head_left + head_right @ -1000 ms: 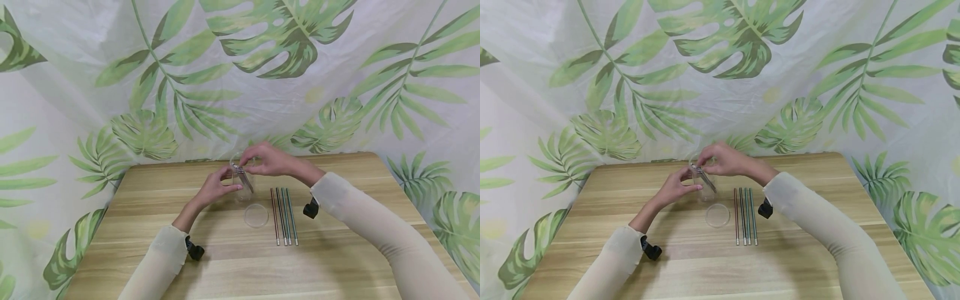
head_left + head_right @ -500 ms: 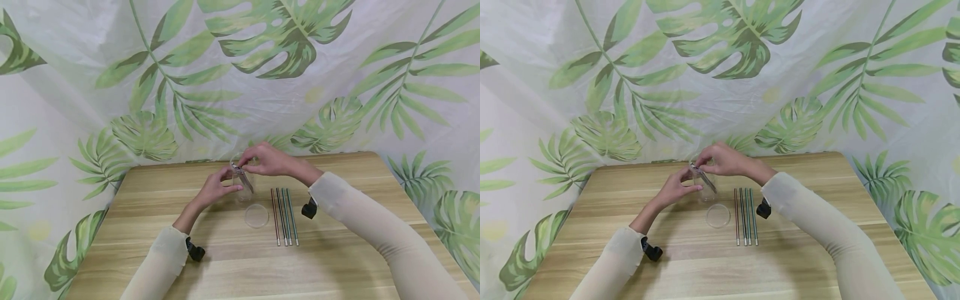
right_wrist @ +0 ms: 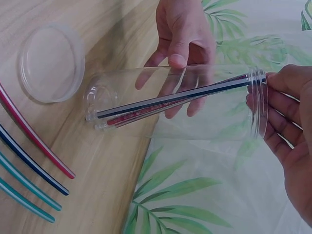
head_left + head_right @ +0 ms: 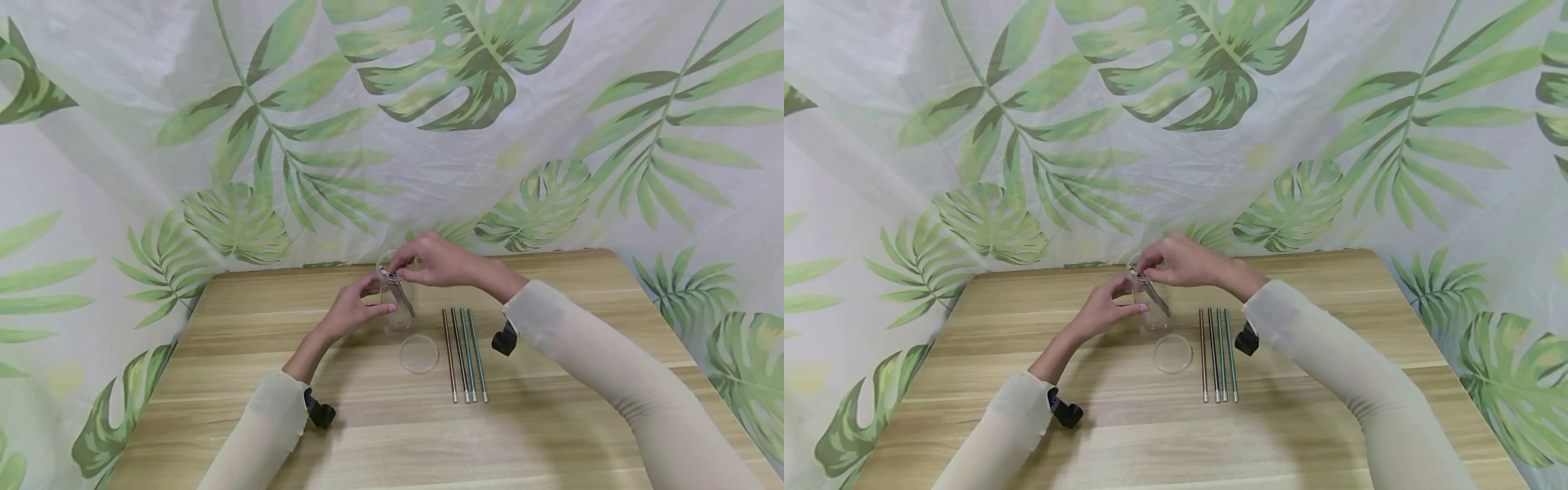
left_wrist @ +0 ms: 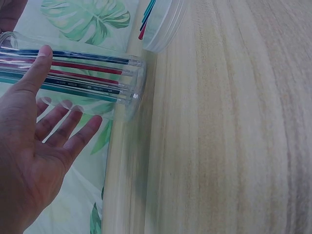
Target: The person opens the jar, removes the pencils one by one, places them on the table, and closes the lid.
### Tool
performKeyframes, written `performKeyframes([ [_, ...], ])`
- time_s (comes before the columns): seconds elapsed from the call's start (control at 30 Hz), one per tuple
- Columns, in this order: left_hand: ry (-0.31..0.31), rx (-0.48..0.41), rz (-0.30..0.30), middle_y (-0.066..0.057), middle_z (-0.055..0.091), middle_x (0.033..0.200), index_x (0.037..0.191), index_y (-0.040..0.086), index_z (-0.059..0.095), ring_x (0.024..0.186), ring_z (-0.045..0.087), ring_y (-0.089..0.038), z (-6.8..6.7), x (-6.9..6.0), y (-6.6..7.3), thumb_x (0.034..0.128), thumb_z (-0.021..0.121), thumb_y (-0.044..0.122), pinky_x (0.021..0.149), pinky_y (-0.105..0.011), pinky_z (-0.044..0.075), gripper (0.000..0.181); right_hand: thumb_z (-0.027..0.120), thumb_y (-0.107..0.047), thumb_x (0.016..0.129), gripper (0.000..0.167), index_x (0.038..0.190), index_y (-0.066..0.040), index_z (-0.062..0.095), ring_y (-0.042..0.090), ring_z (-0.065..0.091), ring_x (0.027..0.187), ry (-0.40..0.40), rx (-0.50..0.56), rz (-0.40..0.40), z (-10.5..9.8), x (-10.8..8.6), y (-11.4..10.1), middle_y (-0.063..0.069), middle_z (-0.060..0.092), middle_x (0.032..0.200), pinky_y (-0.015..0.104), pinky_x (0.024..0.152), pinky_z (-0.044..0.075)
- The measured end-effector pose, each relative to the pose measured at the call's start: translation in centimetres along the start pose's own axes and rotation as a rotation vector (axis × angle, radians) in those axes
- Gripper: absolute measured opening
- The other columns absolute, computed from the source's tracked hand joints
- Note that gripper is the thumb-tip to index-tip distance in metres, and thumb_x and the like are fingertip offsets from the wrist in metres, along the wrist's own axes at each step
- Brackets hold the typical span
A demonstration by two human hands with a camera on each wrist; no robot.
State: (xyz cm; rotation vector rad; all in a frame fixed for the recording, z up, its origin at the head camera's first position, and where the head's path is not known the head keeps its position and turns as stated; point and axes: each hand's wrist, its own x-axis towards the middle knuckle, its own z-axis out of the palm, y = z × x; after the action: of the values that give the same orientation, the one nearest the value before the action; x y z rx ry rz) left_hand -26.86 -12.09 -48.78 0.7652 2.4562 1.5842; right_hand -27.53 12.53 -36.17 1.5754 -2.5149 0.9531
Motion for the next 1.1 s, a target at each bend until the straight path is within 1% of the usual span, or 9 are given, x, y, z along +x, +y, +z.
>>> performKeyframes([
  [0.1, 0.000, 0.004, 0.000, -0.012, 0.071, 0.135, 0.148, 0.013, 0.058, 0.130, 0.065, -0.036, 0.0, 0.0, 0.0, 0.0886, 0.089, 0.020, 0.114, -0.060, 0.049, 0.067, 0.068, -0.001, 0.099, 0.015, 0.107, -0.003, 0.081, 0.015, 0.076, 0.092, -0.012, -0.011, 0.029, -0.1, 0.2, 0.0, 0.005, 0.081, 0.102, 0.035, 0.087, 0.065],
  [0.23, -0.001, 0.007, -0.003, -0.012, 0.071, 0.135, 0.150, 0.012, 0.057, 0.130, 0.065, -0.036, 0.0, 0.0, 0.0, 0.0887, 0.089, 0.020, 0.115, -0.060, 0.048, 0.069, 0.070, -0.002, 0.098, 0.014, 0.106, -0.004, 0.081, 0.012, 0.076, 0.090, -0.010, -0.029, 0.069, -0.1, 0.6, -0.1, 0.003, 0.081, 0.100, 0.028, 0.085, 0.064],
  [0.37, -0.002, 0.000, -0.012, -0.012, 0.071, 0.135, 0.150, 0.012, 0.056, 0.131, 0.065, -0.035, 0.0, 0.0, 0.1, 0.0887, 0.089, 0.021, 0.114, -0.061, 0.049, 0.070, 0.073, -0.001, 0.096, 0.013, 0.104, -0.005, 0.081, 0.012, 0.076, 0.088, 0.004, -0.037, 0.095, -0.1, 0.9, -0.2, 0.003, 0.081, 0.098, 0.027, 0.079, 0.063],
  [0.47, -0.001, -0.004, -0.015, -0.012, 0.071, 0.135, 0.149, 0.012, 0.057, 0.130, 0.065, -0.035, 0.0, 0.0, 0.2, 0.0887, 0.089, 0.021, 0.113, -0.061, 0.050, 0.069, 0.075, -0.002, 0.095, 0.010, 0.103, -0.006, 0.081, 0.010, 0.076, 0.087, 0.004, -0.040, 0.120, 0.0, 1.2, -0.2, 0.002, 0.081, 0.097, 0.026, 0.077, 0.063],
  [0.67, -0.005, -0.010, -0.006, -0.011, 0.070, 0.137, 0.145, 0.013, 0.060, 0.130, 0.066, -0.034, 0.0, 0.0, 0.2, 0.0885, 0.089, 0.022, 0.112, -0.061, 0.050, 0.065, 0.078, -0.003, 0.094, 0.006, 0.099, -0.007, 0.079, 0.010, 0.075, 0.086, -0.011, -0.052, 0.158, 0.1, 1.9, -0.4, 0.001, 0.080, 0.094, 0.025, 0.080, 0.063],
  [0.83, -0.005, -0.001, -0.010, -0.010, 0.070, 0.137, 0.144, 0.012, 0.061, 0.131, 0.065, -0.034, -0.1, 0.0, 0.1, 0.0887, 0.089, 0.022, 0.113, -0.055, 0.052, 0.063, 0.079, -0.004, 0.093, 0.006, 0.097, -0.008, 0.079, 0.009, 0.075, 0.085, -0.014, -0.061, 0.174, 0.3, 2.2, -0.3, 0.000, 0.080, 0.092, 0.029, 0.081, 0.064],
  [0.93, -0.005, 0.008, -0.016, -0.010, 0.070, 0.136, 0.143, 0.012, 0.060, 0.131, 0.065, -0.034, -0.1, -0.1, 0.1, 0.0890, 0.089, 0.023, 0.113, -0.052, 0.052, 0.062, 0.079, -0.004, 0.093, 0.006, 0.098, -0.007, 0.079, 0.009, 0.075, 0.085, -0.012, -0.063, 0.181, 0.4, 2.3, -0.3, 0.000, 0.080, 0.093, 0.027, 0.081, 0.064],
  [1.1, -0.004, 0.004, -0.028, -0.011, 0.069, 0.137, 0.144, 0.012, 0.060, 0.132, 0.064, -0.035, 0.0, -0.1, 0.1, 0.0896, 0.088, 0.023, 0.114, -0.054, 0.051, 0.062, 0.080, -0.005, 0.092, 0.007, 0.099, -0.007, 0.080, 0.009, 0.076, 0.084, -0.008, -0.076, 0.199, 0.5, 2.5, -0.4, 0.002, 0.080, 0.093, 0.021, 0.078, 0.062],
])
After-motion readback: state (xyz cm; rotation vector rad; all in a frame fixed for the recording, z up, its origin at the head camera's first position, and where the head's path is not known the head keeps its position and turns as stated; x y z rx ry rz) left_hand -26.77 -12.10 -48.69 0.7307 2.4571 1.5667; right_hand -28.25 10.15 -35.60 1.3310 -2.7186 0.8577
